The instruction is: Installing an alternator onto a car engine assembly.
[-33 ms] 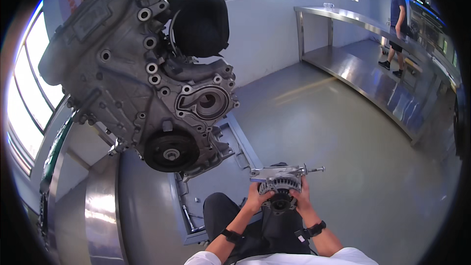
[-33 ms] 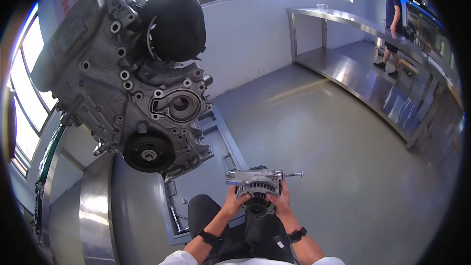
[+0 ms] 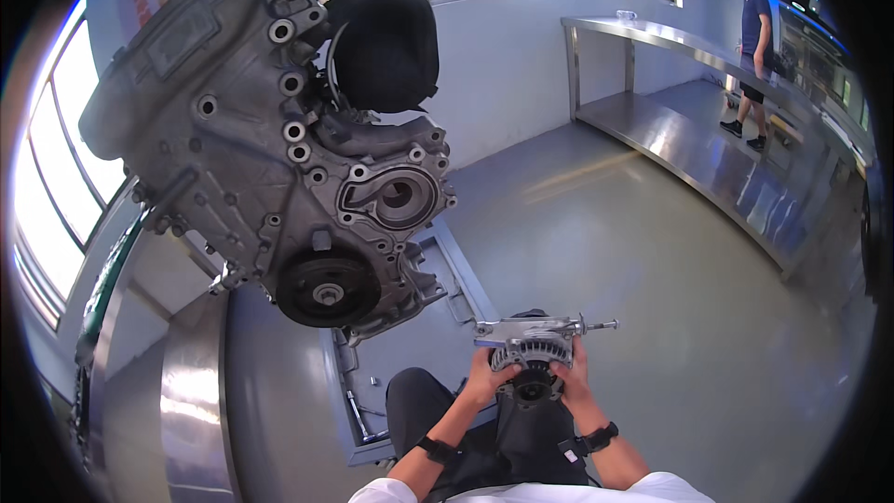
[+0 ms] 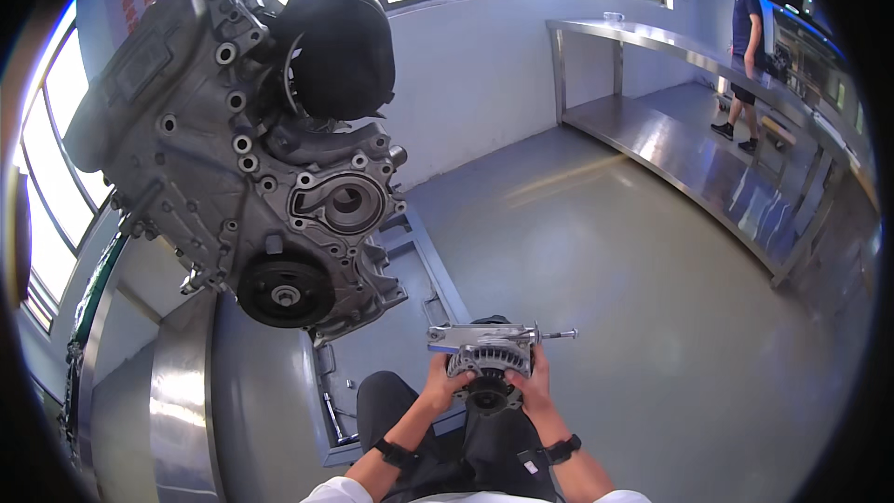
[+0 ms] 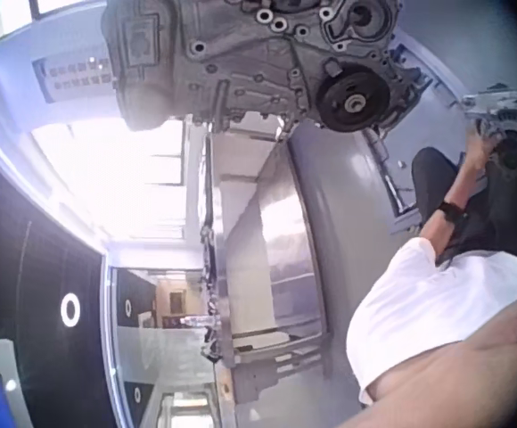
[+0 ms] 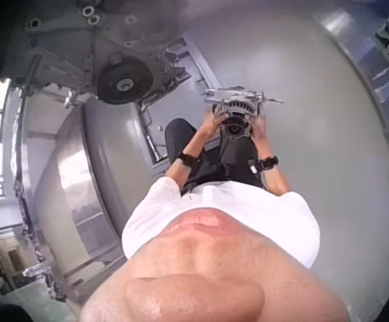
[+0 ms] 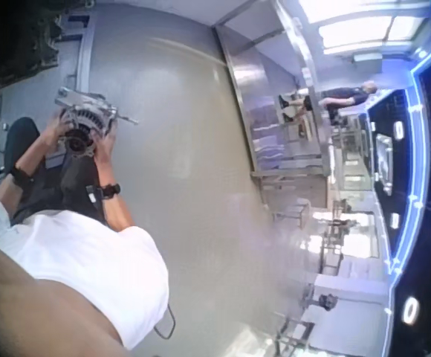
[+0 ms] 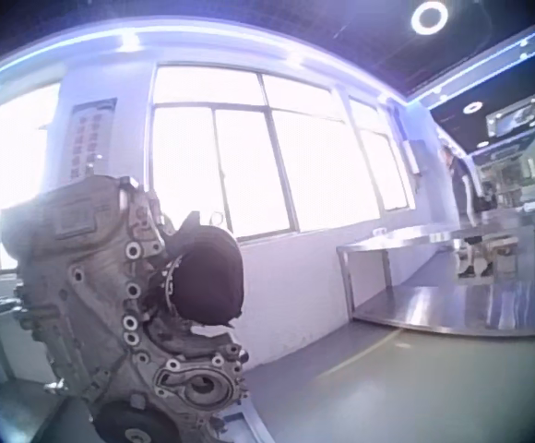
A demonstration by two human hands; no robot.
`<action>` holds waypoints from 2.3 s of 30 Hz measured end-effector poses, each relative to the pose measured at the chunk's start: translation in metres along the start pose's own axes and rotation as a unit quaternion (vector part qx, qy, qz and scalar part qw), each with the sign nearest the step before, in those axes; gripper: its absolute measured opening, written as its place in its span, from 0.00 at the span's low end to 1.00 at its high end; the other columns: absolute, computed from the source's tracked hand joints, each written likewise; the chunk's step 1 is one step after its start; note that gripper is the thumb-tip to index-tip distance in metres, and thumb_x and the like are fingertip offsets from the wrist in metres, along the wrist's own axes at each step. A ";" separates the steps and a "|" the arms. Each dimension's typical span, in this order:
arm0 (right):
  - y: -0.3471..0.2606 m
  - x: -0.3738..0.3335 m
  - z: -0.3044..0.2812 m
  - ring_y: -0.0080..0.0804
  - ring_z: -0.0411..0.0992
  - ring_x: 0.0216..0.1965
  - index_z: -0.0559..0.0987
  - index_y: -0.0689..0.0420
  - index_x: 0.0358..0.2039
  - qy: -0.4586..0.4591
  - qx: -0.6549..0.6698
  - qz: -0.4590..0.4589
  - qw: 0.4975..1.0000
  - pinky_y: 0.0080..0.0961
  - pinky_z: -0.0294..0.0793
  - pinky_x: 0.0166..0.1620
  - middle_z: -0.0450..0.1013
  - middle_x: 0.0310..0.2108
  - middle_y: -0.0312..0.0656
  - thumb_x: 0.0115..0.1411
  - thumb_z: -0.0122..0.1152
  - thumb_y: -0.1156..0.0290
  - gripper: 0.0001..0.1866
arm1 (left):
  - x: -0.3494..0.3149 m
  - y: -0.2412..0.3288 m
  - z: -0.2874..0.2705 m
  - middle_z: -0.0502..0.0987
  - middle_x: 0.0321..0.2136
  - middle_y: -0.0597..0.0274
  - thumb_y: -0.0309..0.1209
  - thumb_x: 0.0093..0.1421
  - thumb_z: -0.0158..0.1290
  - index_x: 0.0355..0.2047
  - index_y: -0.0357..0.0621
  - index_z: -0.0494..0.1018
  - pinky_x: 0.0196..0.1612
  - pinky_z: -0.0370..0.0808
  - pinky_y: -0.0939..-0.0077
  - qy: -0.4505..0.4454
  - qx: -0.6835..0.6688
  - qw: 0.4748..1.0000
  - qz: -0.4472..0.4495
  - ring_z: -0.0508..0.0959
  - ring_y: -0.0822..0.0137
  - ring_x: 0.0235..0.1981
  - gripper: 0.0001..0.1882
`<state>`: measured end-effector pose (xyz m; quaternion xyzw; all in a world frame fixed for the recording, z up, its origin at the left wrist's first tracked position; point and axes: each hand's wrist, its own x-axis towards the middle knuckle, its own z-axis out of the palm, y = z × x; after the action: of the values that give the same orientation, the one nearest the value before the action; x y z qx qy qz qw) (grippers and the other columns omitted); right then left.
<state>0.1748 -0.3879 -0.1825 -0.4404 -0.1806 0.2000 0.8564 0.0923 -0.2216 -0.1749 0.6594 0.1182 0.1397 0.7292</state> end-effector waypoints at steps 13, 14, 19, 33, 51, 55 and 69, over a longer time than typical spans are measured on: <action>-0.105 0.086 0.116 0.41 0.69 0.53 0.61 0.59 0.60 -0.034 0.183 -0.205 0.961 0.37 0.71 0.56 0.67 0.53 0.48 0.53 0.59 0.50 0.39 | 0.052 0.299 0.016 0.70 0.46 0.53 0.35 0.40 0.69 0.54 0.30 0.63 0.51 0.71 0.70 -0.114 0.197 0.925 0.303 0.74 0.63 0.47 0.42; -0.114 0.095 0.129 0.43 0.69 0.55 0.64 0.60 0.59 -0.062 0.160 -0.258 0.951 0.39 0.70 0.57 0.67 0.55 0.50 0.57 0.52 0.46 0.38 | 0.051 0.315 0.015 0.70 0.46 0.53 0.35 0.40 0.69 0.54 0.30 0.63 0.51 0.71 0.70 -0.117 0.195 0.925 0.305 0.74 0.63 0.47 0.42; -0.177 0.147 0.205 0.42 0.69 0.55 0.64 0.60 0.59 -0.120 0.191 -0.334 0.915 0.38 0.70 0.57 0.68 0.55 0.49 0.58 0.52 0.47 0.36 | 0.064 0.372 0.006 0.72 0.45 0.52 0.35 0.40 0.69 0.48 0.30 0.69 0.50 0.72 0.70 0.038 0.194 0.875 0.442 0.75 0.64 0.45 0.36; -0.194 0.203 0.261 0.38 0.72 0.48 0.60 0.63 0.59 -0.172 0.239 -0.324 0.899 0.32 0.75 0.50 0.69 0.50 0.49 0.52 0.65 0.61 0.39 | 0.117 0.378 -0.022 0.56 0.60 0.45 0.33 0.65 0.43 0.59 0.30 0.54 0.67 0.47 0.59 0.214 0.135 0.610 0.751 0.56 0.53 0.64 0.26; -0.210 0.234 0.275 0.36 0.71 0.48 0.57 0.65 0.60 -0.273 0.208 -0.239 0.908 0.28 0.72 0.50 0.68 0.49 0.49 0.50 0.67 0.65 0.41 | 0.133 0.366 -0.025 0.56 0.60 0.35 0.51 0.65 0.32 0.56 0.29 0.58 0.61 0.54 0.52 0.383 0.226 0.489 0.751 0.58 0.42 0.61 0.34; -0.209 0.249 0.267 0.36 0.71 0.48 0.57 0.64 0.61 -0.260 0.216 -0.212 0.917 0.28 0.73 0.49 0.68 0.49 0.49 0.50 0.68 0.65 0.42 | 0.140 0.372 -0.016 0.59 0.58 0.35 0.50 0.65 0.33 0.56 0.28 0.59 0.61 0.54 0.50 0.372 0.218 0.495 0.754 0.60 0.41 0.60 0.34; -0.206 0.239 0.271 0.37 0.71 0.47 0.57 0.61 0.59 -0.252 0.267 -0.229 0.902 0.30 0.76 0.47 0.67 0.48 0.49 0.52 0.66 0.65 0.38 | 0.149 0.377 -0.020 0.65 0.55 0.39 0.48 0.64 0.34 0.50 0.33 0.63 0.60 0.48 0.47 0.383 0.221 0.462 0.769 0.64 0.45 0.57 0.29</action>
<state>0.2851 -0.1928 0.1677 -0.0768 -0.4262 0.1428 0.8900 0.2065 -0.1150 0.2002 0.5036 -0.1424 0.8512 0.0387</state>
